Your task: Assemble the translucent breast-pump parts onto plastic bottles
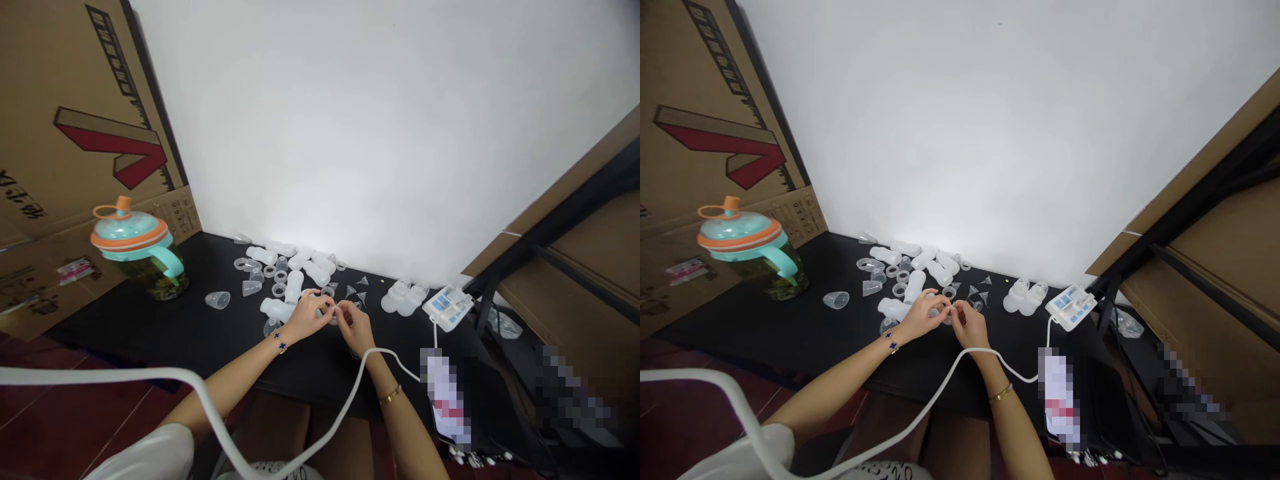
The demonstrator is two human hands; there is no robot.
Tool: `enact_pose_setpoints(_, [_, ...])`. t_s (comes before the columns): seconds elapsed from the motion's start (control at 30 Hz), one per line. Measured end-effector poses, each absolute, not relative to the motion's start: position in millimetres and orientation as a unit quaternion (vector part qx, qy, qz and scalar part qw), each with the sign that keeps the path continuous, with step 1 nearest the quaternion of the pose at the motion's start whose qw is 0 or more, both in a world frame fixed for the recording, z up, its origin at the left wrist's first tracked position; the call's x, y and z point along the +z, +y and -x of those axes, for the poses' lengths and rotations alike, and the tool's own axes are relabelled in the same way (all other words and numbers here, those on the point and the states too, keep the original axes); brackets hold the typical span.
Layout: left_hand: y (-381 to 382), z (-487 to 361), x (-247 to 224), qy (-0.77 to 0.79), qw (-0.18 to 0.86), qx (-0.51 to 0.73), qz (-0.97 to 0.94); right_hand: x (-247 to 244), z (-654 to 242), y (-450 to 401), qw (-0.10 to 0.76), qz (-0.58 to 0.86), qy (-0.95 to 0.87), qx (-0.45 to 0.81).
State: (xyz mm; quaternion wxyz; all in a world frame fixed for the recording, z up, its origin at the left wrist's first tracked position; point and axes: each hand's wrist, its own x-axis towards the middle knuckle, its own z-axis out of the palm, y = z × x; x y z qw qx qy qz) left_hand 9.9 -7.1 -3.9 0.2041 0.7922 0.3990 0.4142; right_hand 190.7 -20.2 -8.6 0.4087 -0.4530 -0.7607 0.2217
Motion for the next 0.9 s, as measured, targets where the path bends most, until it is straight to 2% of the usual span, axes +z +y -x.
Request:
enact_pose_setpoints(0.4, [-12,-8,4,0.433,0.254,0.469,-0.727,-10,-198,-14,0.46,0.427,-0.682,0.375])
enact_pose_setpoints(0.9, [-12,-8,10,0.38,0.358,0.464,-0.715,-19,-197,-10,0.444,0.441,-0.733,0.267])
